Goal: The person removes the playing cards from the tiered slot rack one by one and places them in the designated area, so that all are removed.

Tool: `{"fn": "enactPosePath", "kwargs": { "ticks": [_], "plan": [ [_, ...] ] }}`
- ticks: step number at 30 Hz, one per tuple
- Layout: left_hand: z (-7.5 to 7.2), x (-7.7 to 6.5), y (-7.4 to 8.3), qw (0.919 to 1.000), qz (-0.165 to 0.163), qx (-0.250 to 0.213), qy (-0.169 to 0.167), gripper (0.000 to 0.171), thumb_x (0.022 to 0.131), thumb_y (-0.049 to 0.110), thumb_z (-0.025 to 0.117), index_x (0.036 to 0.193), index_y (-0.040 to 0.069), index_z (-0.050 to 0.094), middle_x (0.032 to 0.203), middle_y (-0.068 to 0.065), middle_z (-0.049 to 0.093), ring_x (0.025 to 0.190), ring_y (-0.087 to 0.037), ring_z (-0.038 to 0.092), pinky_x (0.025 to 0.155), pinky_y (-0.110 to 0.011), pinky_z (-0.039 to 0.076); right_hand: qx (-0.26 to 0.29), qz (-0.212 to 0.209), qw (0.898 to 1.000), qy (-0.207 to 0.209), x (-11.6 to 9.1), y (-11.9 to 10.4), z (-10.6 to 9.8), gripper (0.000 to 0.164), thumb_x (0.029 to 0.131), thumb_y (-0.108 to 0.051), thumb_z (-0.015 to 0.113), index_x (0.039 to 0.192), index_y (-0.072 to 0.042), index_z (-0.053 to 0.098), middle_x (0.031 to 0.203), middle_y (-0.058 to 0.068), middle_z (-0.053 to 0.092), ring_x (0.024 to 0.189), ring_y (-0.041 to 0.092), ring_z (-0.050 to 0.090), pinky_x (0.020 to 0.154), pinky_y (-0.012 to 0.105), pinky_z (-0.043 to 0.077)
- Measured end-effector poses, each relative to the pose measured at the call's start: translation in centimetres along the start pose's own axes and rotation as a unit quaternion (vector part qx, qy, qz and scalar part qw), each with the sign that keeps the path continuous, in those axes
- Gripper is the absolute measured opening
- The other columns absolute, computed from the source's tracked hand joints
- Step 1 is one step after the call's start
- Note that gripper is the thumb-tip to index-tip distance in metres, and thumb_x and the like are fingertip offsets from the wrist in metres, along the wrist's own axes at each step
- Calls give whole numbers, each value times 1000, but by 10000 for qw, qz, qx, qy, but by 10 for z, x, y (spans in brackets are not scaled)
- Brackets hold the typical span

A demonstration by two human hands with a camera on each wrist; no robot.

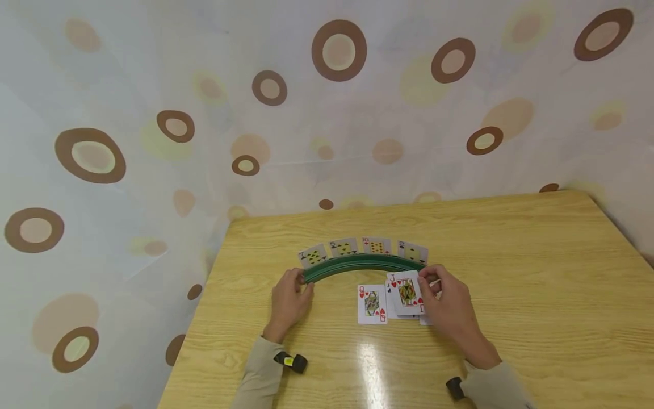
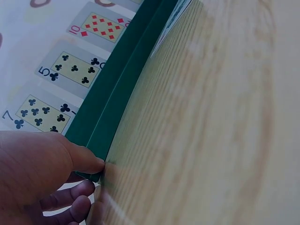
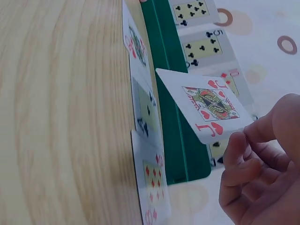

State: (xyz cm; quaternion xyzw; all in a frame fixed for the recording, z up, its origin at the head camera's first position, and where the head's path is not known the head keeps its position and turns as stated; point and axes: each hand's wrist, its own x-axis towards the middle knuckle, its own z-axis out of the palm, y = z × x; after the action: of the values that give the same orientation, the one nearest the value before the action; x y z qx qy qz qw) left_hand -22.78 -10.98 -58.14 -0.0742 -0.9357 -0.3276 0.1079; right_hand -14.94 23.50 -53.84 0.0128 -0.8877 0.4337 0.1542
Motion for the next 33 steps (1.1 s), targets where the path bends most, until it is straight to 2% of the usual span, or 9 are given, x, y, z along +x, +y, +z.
{"fn": "enactPosePath", "kwargs": {
  "ticks": [5, 15, 24, 28, 33],
  "plan": [
    [-1, 0, 1, 10000, -5, -4, -32, 24, 100, 16, 77, 120, 6, 72, 98, -6, 69, 84, -21, 59, 82, -43, 42, -277, 435, 9985, -171, -5, 12, -13, 18, 110, -13, 62, 121, -1, 68, 103, 16, 72, 78, 2, 54, 63, 21, 46],
    [-1, 0, 2, 9998, -120, -41, -122, 26, 101, 18, 75, 123, 6, 72, 100, -6, 69, 86, -21, 59, 84, -43, 42, -601, 940, 9921, -573, -8, 41, -40, 28, 111, -19, 59, 123, 5, 68, 104, 18, 72, 78, 5, 57, 63, 22, 46],
    [-2, -2, 2, 10000, -9, -28, -83, 25, 100, 15, 75, 123, 3, 72, 99, -8, 71, 84, -24, 61, 83, -47, 44, -808, 1104, 9886, -630, -9, 72, -57, 32, 109, -19, 61, 122, 8, 71, 101, 19, 76, 76, -10, 54, 64, 21, 47],
    [-2, -2, 2, 10000, -14, 0, -91, 25, 100, 15, 75, 122, 3, 72, 99, -7, 70, 83, -22, 60, 83, -46, 44, -893, 1193, 9863, -710, -6, 81, -65, 34, 109, -19, 61, 122, 11, 70, 101, 21, 77, 79, -1, 60, 63, 21, 47],
    [-2, -1, 2, 10000, 25, 21, -64, 24, 100, 15, 76, 121, 4, 72, 98, -7, 70, 82, -22, 60, 82, -45, 43, -881, 1540, 9806, -832, -1, 86, -75, 41, 110, -24, 56, 126, 12, 68, 102, 22, 76, 77, 6, 62, 61, 24, 48]
  ]
}}
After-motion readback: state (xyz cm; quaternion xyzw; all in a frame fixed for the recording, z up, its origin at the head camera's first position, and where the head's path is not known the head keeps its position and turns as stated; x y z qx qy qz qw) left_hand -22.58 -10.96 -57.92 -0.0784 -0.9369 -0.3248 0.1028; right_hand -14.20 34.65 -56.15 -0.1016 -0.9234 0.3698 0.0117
